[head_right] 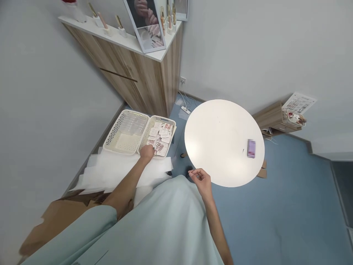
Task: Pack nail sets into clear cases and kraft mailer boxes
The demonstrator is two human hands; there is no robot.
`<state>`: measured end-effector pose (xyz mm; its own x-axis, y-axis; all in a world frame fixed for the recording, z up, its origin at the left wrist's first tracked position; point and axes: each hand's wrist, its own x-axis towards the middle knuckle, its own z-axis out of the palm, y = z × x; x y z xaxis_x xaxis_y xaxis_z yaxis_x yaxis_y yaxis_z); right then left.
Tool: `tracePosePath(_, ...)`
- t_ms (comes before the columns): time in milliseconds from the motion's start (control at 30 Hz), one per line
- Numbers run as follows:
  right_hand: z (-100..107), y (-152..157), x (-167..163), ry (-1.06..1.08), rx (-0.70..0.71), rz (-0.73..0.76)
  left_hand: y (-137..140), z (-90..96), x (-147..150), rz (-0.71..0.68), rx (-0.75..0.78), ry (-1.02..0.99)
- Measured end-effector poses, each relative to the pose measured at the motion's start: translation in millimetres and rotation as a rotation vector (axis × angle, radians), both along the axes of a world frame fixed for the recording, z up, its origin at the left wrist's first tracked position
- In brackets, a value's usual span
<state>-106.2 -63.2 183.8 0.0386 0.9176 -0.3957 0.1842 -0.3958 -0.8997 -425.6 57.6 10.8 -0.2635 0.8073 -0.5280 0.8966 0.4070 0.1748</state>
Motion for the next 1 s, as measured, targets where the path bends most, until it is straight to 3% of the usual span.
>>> tracePosePath(233, -9, 3, 6, 0.052, 0.019, 0.031, 7, 15.0, 2, 0.029, 0.031, 0.048)
tracePosePath(367, -13, 14, 18, 0.066, 0.015, 0.089, 8, 40.9, -1, 0.181, 0.135, 0.084)
tracePosePath(467, -14, 29, 30, 0.086, 0.01, 0.153, 3, 66.9, 8, 0.304, 0.308, -0.047)
tracePosePath(567, -11, 48, 42, 0.094, 0.034, 0.222, -6, 93.0, 42, 0.457, 0.465, -0.455)
tracePosePath(633, -6, 61, 50, 0.087, 0.056, 0.252, -13, 109.9, 77, 0.585, 0.5, -0.835)
tracePosePath(700, -2, 73, 60, 0.093, 0.079, 0.271, -20, 127.0, 116, 0.609, 0.491, -1.098)
tracePosePath(867, 2, 91, 95, 0.096, 0.079, 0.234, -29, 163.6, 203, 0.587, 0.393, -1.264)
tracePosePath(1000, -5, 89, 126, 0.107, 0.048, 0.164, -27, 174.8, 245, 0.554, 0.365, -1.27)
